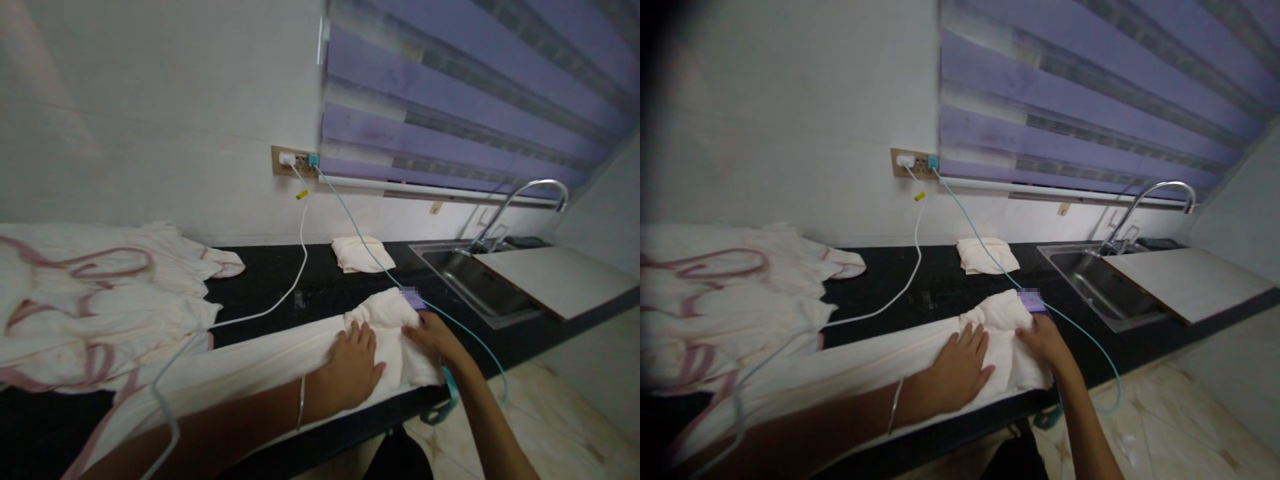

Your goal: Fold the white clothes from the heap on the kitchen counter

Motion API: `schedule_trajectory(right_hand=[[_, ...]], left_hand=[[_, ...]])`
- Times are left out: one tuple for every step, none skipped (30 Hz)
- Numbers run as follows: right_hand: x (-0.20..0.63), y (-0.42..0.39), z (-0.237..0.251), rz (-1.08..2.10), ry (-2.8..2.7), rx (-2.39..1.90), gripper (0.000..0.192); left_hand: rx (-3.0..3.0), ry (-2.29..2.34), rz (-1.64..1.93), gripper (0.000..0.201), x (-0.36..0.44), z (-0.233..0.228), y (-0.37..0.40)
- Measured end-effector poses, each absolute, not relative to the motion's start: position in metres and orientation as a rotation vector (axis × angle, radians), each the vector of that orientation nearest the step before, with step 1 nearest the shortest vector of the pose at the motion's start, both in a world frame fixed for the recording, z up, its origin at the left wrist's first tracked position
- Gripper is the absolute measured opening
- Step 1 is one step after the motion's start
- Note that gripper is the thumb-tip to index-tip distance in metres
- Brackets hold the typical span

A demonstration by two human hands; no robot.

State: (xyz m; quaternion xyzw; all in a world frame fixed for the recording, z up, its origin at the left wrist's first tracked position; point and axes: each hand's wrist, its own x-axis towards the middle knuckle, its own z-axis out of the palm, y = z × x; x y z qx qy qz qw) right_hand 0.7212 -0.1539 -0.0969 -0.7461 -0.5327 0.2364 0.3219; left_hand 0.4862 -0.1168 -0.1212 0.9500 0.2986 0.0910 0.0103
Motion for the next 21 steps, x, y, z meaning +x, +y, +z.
schedule_trajectory(right_hand=[[0.722, -0.155, -0.097, 0.579, -1.395, -1.992, 0.040], [0.724, -0.156, -0.097, 0.527, -1.389, -2.029, 0.039], [0.728, -0.158, -0.096, 0.466, -1.384, -2.063, 0.038], [0.731, -0.160, -0.094, 0.399, -1.375, -2.097, 0.037], [0.736, -0.162, -0.092, 0.328, -1.361, -2.135, 0.037], [0.740, -0.165, -0.090, 0.256, -1.345, -2.178, 0.038], [0.743, -0.167, -0.088, 0.191, -1.328, -2.226, 0.039], [0.745, -0.168, -0.085, 0.133, -1.311, -2.276, 0.040], [0.745, -0.169, -0.083, 0.094, -1.308, -2.319, 0.041], [0.743, -0.169, -0.080, 0.076, -1.323, -2.350, 0.041], [0.739, -0.169, -0.078, 0.075, -1.351, -2.367, 0.040], [0.734, -0.169, -0.076, 0.076, -1.379, -2.379, 0.038], [0.727, -0.168, -0.074, 0.073, -1.399, -2.389, 0.035], [0.719, -0.167, -0.072, 0.063, -1.407, -2.403, 0.033], [0.710, -0.167, -0.069, 0.051, -1.403, -2.424, 0.031], [0.701, -0.167, -0.066, 0.041, -1.392, -2.446, 0.030], [0.691, -0.167, -0.062, 0.036, -1.385, -2.463, 0.029], [0.681, -0.169, -0.057, 0.039, -1.383, -2.474, 0.028], [0.670, -0.171, -0.051, 0.045, -1.390, -2.475, 0.028], [0.659, -0.173, -0.045, 0.037, -1.393, -2.475, 0.026], [0.647, -0.176, -0.038, 0.026, -1.389, -2.483, 0.025]], left_hand=[[2.959, 0.889, 0.325, 0.066, 0.487, -0.130, -0.114], [2.949, 0.823, 0.367, 0.068, 0.487, -0.138, -0.111], [2.938, 0.735, 0.404, 0.069, 0.486, -0.144, -0.106], [2.927, 0.635, 0.431, 0.070, 0.483, -0.148, -0.101], [2.917, 0.541, 0.448, 0.069, 0.478, -0.151, -0.096], [2.908, 0.470, 0.457, 0.067, 0.470, -0.152, -0.091], [2.902, 0.430, 0.461, 0.064, 0.462, -0.153, -0.087], [2.897, 0.418, 0.466, 0.061, 0.453, -0.153, -0.084], [2.891, 0.426, 0.474, 0.058, 0.445, -0.153, -0.083], [2.885, 0.439, 0.483, 0.056, 0.437, -0.153, -0.082], [2.879, 0.450, 0.492, 0.054, 0.431, -0.152, -0.082], [2.873, 0.454, 0.498, 0.054, 0.427, -0.152, -0.082], [2.866, 0.456, 0.501, 0.055, 0.425, -0.151, -0.083], [2.861, 0.456, 0.501, 0.055, 0.425, -0.150, -0.084], [2.855, 0.456, 0.496, 0.055, 0.425, -0.149, -0.084], [2.848, 0.454, 0.487, 0.055, 0.426, -0.148, -0.084], [2.837, 0.455, 0.477, 0.054, 0.427, -0.147, -0.085], [2.824, 0.455, 0.469, 0.053, 0.428, -0.146, -0.085], [2.807, 0.453, 0.463, 0.052, 0.429, -0.145, -0.084], [2.785, 0.451, 0.462, 0.051, 0.430, -0.144, -0.084], [2.758, 0.452, 0.469, 0.050, 0.431, -0.143, -0.084]])
